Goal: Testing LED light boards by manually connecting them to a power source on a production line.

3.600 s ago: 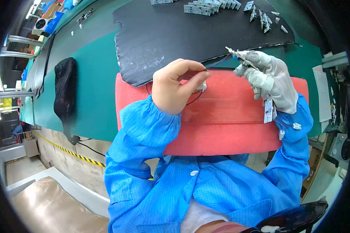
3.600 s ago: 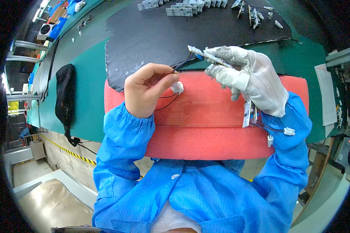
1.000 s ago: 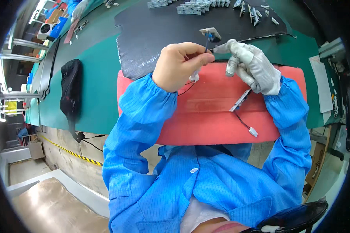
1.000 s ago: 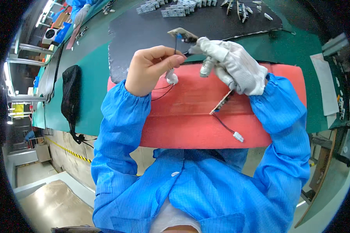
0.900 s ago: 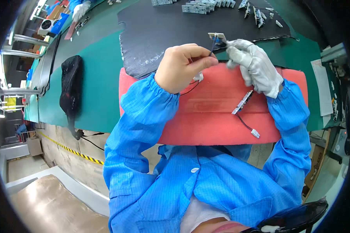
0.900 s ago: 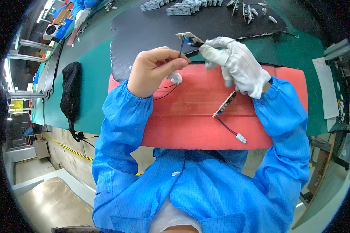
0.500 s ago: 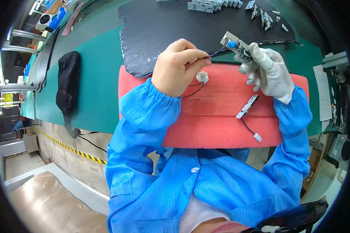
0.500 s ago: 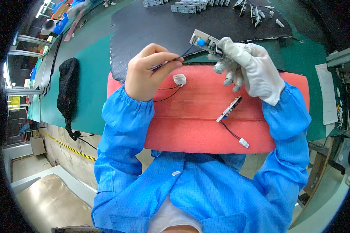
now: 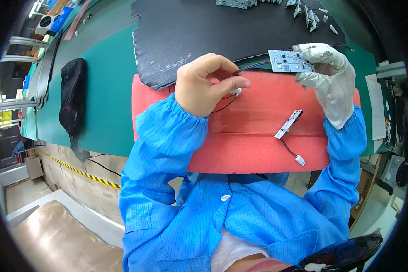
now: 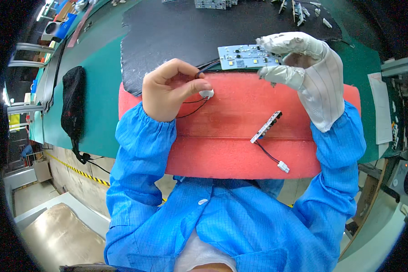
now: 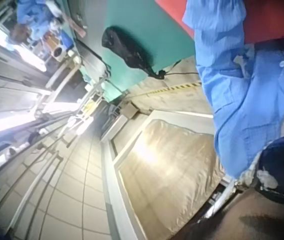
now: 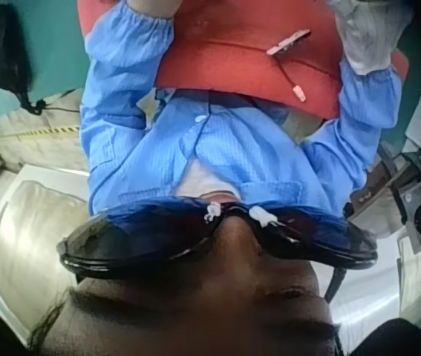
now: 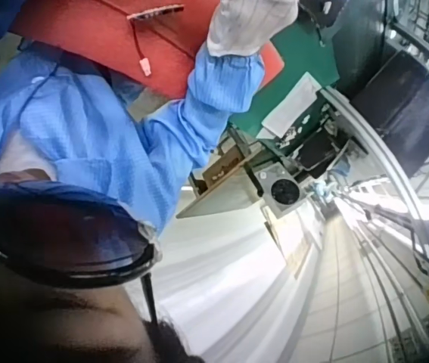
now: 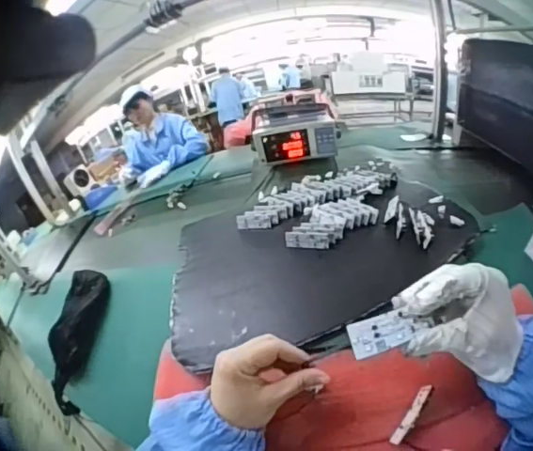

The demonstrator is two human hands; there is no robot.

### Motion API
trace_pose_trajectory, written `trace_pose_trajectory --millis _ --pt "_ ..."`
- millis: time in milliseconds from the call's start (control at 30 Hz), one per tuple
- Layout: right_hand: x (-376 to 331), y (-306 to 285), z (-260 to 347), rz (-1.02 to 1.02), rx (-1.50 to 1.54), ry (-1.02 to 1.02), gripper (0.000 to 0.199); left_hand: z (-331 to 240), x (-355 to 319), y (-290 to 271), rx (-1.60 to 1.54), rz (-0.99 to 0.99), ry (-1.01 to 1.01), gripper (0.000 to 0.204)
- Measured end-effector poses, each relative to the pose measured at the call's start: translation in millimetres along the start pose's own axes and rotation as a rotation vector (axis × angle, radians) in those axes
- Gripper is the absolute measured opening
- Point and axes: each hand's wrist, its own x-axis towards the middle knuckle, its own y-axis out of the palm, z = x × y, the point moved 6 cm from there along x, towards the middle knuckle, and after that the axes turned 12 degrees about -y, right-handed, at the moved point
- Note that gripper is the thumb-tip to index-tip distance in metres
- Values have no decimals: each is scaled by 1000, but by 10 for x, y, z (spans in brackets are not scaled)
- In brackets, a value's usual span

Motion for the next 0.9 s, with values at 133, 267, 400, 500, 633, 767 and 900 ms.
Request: trace_pose_trajectory --millis 133,267,400,500,633,767,900 --pt "-59 -41 174 229 -999 -654 23 -110 -34 24 410 -51 173 24" --pt "23 0 29 113 -325 -70 29 -221 -58 60 499 -61 401 22" --pt "-25 73 -283 49 -76 395 35 -236 -82 61 528 -87 514 20" --pt "-53 110 -296 312 -286 17 35 -245 -75 62 519 -99 525 16" --pt "-12 147 -313 185 -200 226 36 -236 -90 47 518 -110 532 11" --pt "-80 78 -357 104 -130 437 35 -251 -93 51 507 -105 516 11" --pt "-24 81 -312 153 -236 287 34 -247 -103 47 534 -111 523 11"
